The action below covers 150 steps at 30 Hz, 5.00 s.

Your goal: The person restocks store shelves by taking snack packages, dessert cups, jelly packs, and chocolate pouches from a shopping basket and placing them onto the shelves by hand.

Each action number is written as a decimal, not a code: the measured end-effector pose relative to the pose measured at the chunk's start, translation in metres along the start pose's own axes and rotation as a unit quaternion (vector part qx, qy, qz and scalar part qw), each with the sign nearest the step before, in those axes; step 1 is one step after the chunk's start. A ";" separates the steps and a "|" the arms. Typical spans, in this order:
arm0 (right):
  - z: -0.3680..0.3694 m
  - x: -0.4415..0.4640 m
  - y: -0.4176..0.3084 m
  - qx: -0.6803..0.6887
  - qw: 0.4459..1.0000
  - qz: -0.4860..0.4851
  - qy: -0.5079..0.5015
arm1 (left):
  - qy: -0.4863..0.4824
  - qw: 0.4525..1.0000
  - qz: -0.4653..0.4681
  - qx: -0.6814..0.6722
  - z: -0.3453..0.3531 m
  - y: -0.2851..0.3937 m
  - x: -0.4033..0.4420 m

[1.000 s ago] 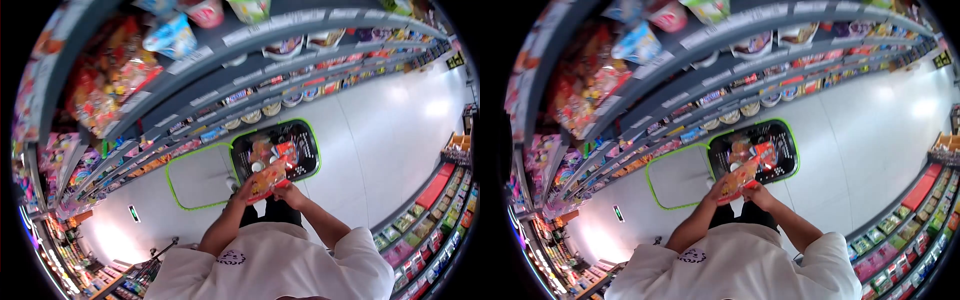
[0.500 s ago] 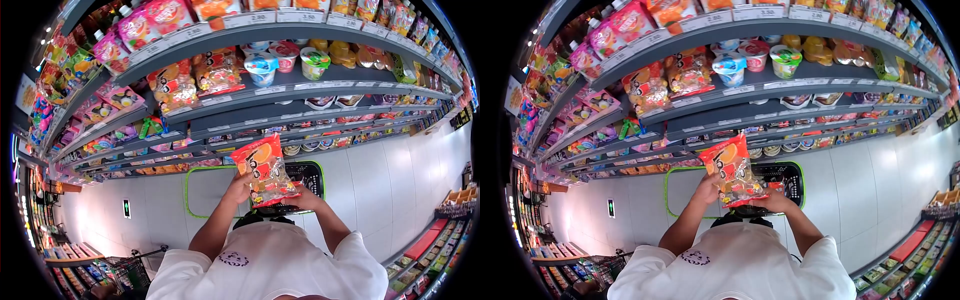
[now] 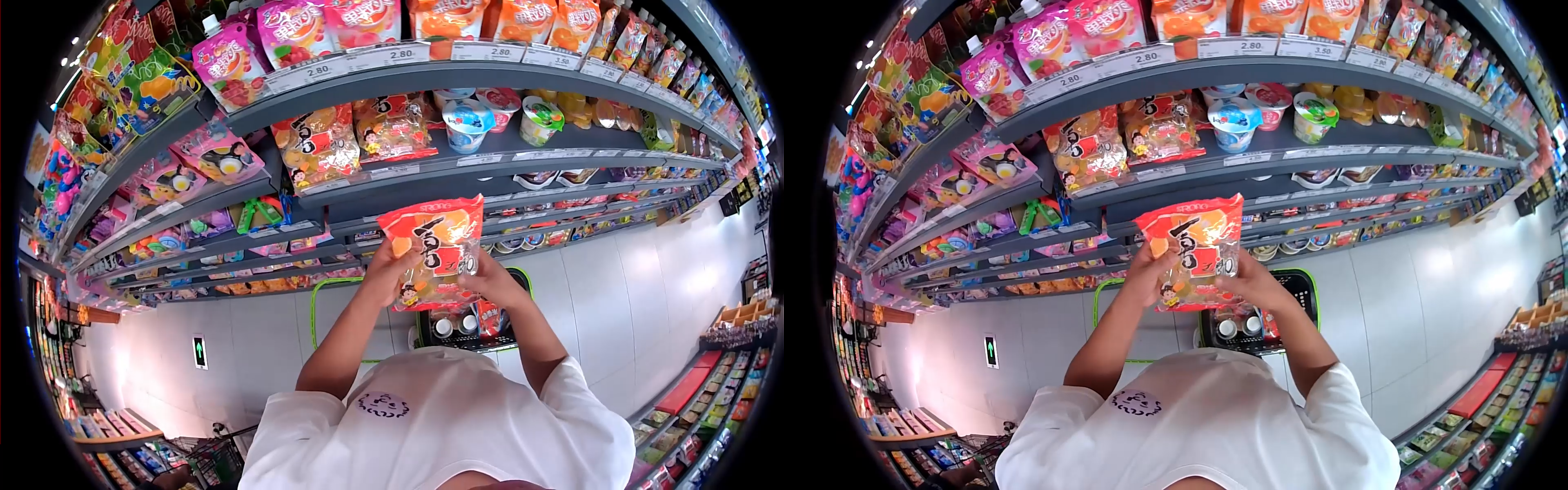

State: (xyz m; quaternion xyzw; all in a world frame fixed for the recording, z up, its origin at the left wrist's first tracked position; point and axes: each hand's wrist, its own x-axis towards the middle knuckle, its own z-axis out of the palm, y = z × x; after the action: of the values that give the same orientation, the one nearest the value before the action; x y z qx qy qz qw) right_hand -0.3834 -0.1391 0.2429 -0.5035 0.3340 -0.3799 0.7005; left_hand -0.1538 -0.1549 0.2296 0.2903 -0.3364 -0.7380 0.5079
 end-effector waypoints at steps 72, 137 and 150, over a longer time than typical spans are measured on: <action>0.010 0.197 -0.028 -0.663 0.609 -0.333 0.279 | 0.143 0.493 0.335 0.790 -0.029 0.066 0.134; -0.036 0.053 0.045 -0.639 0.725 -0.239 0.095 | 0.171 0.449 0.311 0.820 -0.024 0.048 0.128; -0.143 -0.170 0.193 -0.453 0.886 0.076 0.063 | 0.097 0.759 -0.111 0.634 0.038 -0.238 0.001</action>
State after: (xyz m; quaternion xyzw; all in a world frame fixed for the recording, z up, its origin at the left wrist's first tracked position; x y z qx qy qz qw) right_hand -0.5501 -0.0167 0.0340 -0.7139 0.5508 -0.1634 0.4002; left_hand -0.3151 -0.0866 0.0645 0.6515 -0.6418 -0.3748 0.1521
